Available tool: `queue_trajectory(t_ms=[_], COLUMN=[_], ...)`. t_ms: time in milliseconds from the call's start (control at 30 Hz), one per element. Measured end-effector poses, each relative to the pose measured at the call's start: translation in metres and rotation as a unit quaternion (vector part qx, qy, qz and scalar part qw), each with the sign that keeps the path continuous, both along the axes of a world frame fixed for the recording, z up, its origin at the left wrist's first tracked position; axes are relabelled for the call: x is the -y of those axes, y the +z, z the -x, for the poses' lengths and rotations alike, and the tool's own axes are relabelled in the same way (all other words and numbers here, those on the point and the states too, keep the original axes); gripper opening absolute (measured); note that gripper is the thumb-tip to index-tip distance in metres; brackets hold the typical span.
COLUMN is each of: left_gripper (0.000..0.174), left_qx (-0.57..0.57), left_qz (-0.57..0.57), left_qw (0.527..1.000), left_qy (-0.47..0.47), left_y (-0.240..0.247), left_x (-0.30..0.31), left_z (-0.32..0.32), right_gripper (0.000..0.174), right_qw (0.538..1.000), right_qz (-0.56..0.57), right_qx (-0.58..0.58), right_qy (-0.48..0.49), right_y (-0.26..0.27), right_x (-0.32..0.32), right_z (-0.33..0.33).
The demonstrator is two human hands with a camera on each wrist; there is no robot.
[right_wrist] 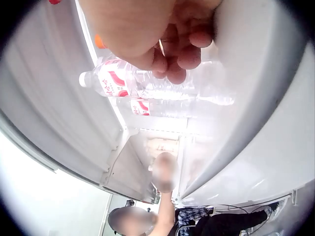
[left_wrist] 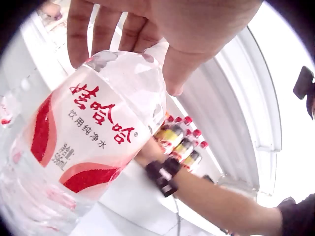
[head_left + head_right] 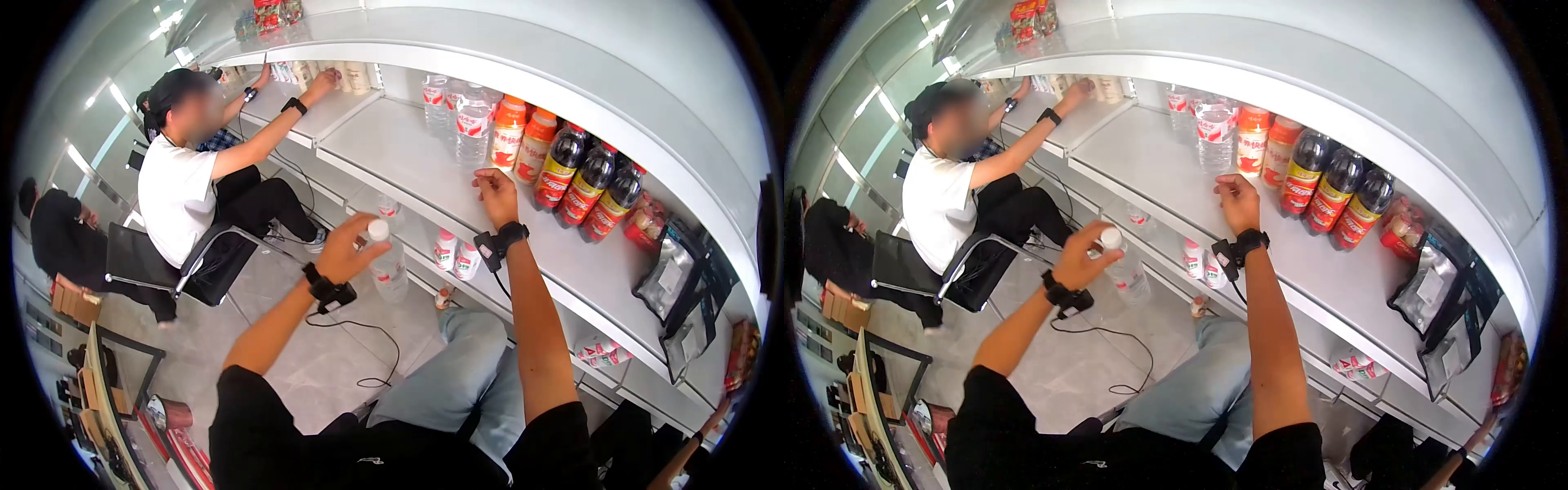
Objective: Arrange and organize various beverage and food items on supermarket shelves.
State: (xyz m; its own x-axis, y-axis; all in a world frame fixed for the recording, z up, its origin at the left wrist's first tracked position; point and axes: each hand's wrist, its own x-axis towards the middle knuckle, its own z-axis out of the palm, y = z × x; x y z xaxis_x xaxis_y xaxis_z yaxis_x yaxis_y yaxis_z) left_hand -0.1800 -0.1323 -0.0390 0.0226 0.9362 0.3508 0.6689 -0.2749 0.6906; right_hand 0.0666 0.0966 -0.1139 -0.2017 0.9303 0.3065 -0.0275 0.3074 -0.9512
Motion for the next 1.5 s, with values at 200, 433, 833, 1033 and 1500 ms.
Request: queue_trajectory(t_ms=[200,433,833,1033,1500], left_gripper=[0.035,0.044,0.061,0.054,0.055], left_qx=[0.033,0.052,0.239,0.330,0.271], left_qz=[-0.027,-0.131,0.096,0.101,0.023], left_qw=[0.999,0.990,0.965,0.929,0.962], left_qy=[-0.011,-0.016,-0.050,-0.136,-0.022], left_y=[0.098,0.086,0.012,-0.063,-0.078], left_x=[-0.034,-0.161,-0.215,-0.225,-0.277], left_z=[0.005,0.020,0.029,0.032,-0.003], right_gripper=[0.016,0.017,0.020,0.047,0.035], right_qw=[1.000,1.000,0.993,0.981,0.987], right_qz=[0.004,-0.008,-0.070,-0.048,-0.106], right_qx=[0.005,0.002,0.052,0.101,0.119], right_qy=[-0.004,-0.005,0.084,0.156,0.019], right_y=[0.000,-0.004,-0.005,0.003,0.007], right_x=[0.002,0.001,0.010,0.019,0.020], right_z=[0.000,0.002,0.006,0.045,0.062])
